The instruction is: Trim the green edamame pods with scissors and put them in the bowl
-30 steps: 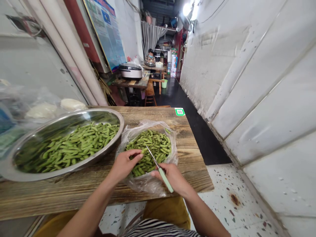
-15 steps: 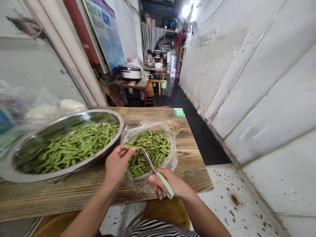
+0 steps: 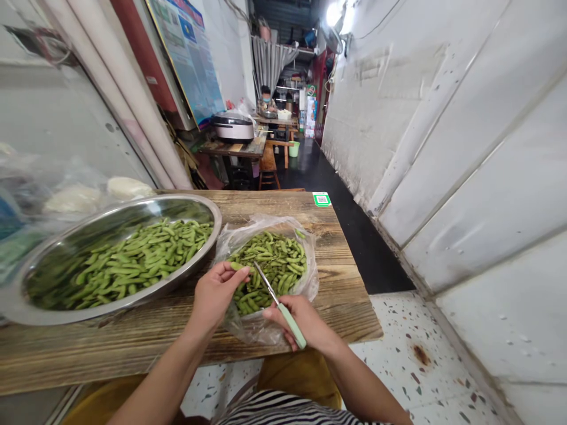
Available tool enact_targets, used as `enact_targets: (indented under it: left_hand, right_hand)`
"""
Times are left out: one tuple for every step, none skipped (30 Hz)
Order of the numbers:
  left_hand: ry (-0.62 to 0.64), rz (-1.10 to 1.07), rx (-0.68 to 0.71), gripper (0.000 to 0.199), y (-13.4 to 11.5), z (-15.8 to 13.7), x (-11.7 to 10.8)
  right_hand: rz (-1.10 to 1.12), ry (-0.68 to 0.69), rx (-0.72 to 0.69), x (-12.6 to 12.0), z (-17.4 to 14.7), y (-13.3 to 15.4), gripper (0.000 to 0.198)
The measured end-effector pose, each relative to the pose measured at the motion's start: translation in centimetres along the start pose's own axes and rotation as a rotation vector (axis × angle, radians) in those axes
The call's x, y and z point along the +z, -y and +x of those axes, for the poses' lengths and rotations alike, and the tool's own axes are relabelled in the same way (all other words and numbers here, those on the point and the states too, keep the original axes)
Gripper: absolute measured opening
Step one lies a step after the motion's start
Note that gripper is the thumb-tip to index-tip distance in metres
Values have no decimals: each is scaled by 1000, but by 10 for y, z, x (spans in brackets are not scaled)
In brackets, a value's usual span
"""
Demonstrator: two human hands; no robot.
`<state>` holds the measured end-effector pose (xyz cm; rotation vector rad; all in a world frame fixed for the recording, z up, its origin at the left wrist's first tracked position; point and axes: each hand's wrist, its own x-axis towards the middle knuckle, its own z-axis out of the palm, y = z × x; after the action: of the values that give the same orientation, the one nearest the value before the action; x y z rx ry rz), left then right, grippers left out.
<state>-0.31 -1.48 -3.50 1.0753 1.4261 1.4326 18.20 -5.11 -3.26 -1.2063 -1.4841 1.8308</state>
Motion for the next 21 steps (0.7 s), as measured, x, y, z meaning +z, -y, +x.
enact_targets:
  left_hand:
    - [-6, -26, 7, 28, -2, 0, -1]
    - [-17, -50, 24, 28, -4, 1, -3]
    - [-34, -63, 59, 27, -8, 2, -7]
    - [-75, -48, 112, 27, -13, 4, -15]
    - [-149, 7, 186, 26, -19, 8, -25]
    - [-235, 101, 281, 26, -26, 12, -37]
    - [-383, 242, 385, 27, -34, 17, -49]
    - [-517, 405, 483, 28, -42, 23, -62]
    - [-540, 569, 553, 32, -49, 27, -72]
    - [-526, 735, 592, 42, -55, 31, -78]
    - [-540, 854, 608, 54, -59, 32, -80]
    - [-541, 935, 616, 59, -61, 31, -77]
    - [-503, 993, 614, 54, -59, 27, -69]
    - [-429, 1034, 619, 41, -55, 22, -57]
    - [-277, 1075, 622, 31, -49, 15, -44]
    - [-107, 1113, 615, 28, -41, 9, -30]
    - [14, 1148, 599, 31, -32, 2, -17]
    - [81, 1180, 579, 33, -24, -2, -6]
    - [132, 1202, 562, 32, -17, -6, 2]
    - [157, 1214, 545, 29, -12, -7, 7]
    - [170, 1211, 528, 25, -7, -6, 9]
  right_hand:
    - [4, -10, -6, -2, 0, -1, 42]
    - [10, -25, -11, -4, 0, -3, 43]
    - [15, -46, -17, -7, 0, -4, 44]
    - [16, -67, -24, -10, 0, -5, 46]
    - [13, -85, -35, -13, -1, -6, 48]
    - [4, -98, -52, -15, -3, -6, 50]
    - [-9, -103, -74, -18, -4, -6, 52]
    - [-25, -99, -98, -19, -6, -5, 53]
    - [-37, -93, -117, -20, -7, -4, 53]
    - [-42, -91, -131, -21, -8, -3, 54]
    - [-41, -91, -136, -20, -8, -2, 54]
    - [-38, -93, -132, -19, -8, -2, 54]
    - [-33, -98, -125, -18, -7, -3, 54]
    - [-29, -102, -117, -17, -6, -3, 53]
    - [-28, -103, -109, -17, -5, -5, 52]
    - [-30, -100, -102, -16, -4, -6, 51]
    - [-37, -95, -98, -16, -3, -8, 51]
    - [-48, -89, -98, -16, -2, -9, 50]
    - [-64, -81, -99, -17, -3, -10, 49]
    - [-84, -76, -99, -17, -3, -11, 48]
    - [-105, -72, -97, -18, -4, -11, 47]
